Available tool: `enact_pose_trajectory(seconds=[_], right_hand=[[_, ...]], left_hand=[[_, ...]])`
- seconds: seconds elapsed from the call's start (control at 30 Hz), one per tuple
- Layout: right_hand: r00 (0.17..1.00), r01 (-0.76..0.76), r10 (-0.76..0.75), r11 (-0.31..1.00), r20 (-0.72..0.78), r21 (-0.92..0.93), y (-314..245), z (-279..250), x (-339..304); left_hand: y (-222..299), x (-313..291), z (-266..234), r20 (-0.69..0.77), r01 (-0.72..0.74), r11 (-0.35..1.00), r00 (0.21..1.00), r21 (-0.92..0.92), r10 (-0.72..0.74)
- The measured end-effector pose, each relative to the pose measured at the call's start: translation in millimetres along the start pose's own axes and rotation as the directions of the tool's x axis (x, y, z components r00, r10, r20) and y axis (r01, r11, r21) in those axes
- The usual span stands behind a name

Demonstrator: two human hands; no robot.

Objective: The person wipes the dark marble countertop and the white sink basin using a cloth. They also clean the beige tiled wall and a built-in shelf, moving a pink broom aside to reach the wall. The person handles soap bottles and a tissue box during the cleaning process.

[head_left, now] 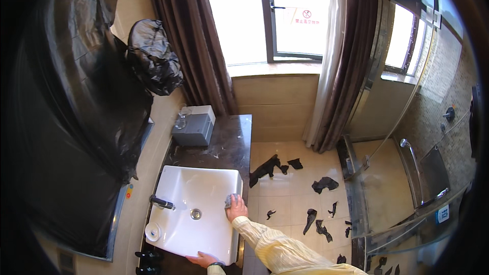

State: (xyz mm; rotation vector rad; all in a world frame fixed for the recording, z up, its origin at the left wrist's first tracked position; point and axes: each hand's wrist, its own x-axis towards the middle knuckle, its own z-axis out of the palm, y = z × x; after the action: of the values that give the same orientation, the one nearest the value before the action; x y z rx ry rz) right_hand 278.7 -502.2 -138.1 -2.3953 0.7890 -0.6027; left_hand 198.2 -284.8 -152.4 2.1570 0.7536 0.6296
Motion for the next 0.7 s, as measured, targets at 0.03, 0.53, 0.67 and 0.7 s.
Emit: enact_pose_trajectory(seconds=[0.03,0.53,0.67,0.7], right_hand=[[1.000,-0.004,0.004,1.000,0.007,0.004,1.6,-0.9,0.1],[0.996,-0.033,0.034,0.999,0.086,-0.016,11.9,5.9,56.4],[1.000,0.010,-0.009,0.999,0.019,-0.033,18.6,10.0,105.7],[1.000,0.010,-0.009,1.000,0.024,-0.024,19.1,7.6,122.1]], left_hand=[[0.8,-1.1,-1.2,0.005,-0.007,1.000,1.000,0.022,0.007],[28.0,-14.4,-16.1,0.037,-0.075,0.994,0.997,0.078,0.073],[39.7,-19.5,-20.5,0.012,-0.078,0.992,0.997,0.104,0.077],[43.1,-18.9,-18.7,0.017,-0.004,0.999,1.000,0.052,0.004]])
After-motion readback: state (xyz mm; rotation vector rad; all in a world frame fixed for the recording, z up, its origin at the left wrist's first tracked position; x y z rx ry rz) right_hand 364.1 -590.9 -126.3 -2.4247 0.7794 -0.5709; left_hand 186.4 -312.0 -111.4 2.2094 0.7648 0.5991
